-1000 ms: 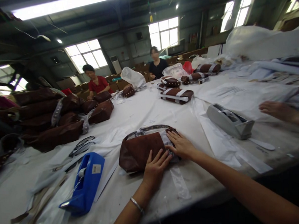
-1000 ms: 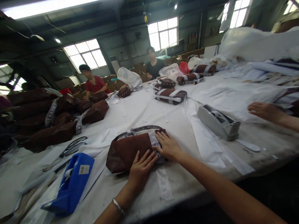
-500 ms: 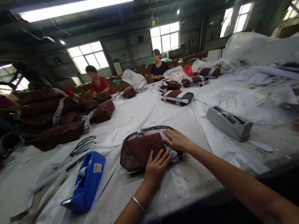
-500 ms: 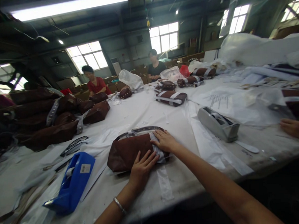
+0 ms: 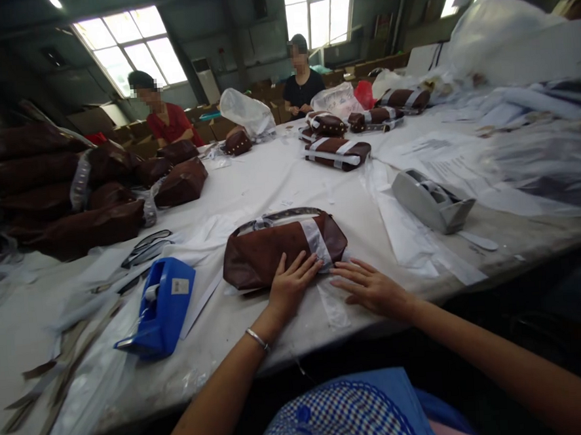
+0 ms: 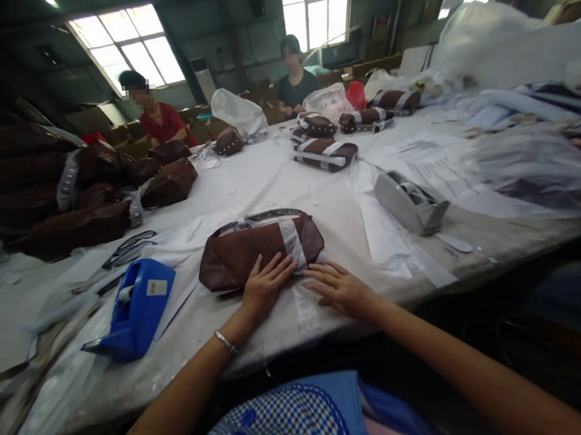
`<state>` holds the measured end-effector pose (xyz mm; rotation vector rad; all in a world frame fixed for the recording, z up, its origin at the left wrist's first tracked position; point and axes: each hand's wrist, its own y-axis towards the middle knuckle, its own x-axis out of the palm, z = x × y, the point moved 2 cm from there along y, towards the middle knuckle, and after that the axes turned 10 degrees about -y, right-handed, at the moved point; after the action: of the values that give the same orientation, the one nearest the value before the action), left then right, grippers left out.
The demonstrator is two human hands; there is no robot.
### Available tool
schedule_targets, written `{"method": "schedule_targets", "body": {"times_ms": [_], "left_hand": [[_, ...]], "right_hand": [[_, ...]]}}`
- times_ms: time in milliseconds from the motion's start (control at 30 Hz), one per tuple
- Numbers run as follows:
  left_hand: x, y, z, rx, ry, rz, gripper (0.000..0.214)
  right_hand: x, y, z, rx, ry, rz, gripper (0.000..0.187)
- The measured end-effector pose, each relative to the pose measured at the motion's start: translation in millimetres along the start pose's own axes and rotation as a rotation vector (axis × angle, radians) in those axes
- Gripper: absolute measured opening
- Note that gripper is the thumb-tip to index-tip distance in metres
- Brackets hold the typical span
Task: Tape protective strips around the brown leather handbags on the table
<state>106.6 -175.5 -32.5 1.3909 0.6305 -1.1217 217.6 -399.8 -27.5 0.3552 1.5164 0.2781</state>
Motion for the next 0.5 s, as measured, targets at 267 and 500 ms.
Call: {"method": "schedule_targets", "body": {"times_ms": [267, 500], "left_hand": [[1.0, 0.6, -0.2, -0.023, -0.012, -0.025, 0.059], [0.3, 0.5, 0.4, -0.034, -0.007, -0.046, 0.060]], "right_hand": [[-5.9, 5.3, -9.8, -0.150, 0.246, -0.245, 0.053], [4.0, 23.4, -4.3, -0.271, 0.187, -0.140, 0.052]]}}
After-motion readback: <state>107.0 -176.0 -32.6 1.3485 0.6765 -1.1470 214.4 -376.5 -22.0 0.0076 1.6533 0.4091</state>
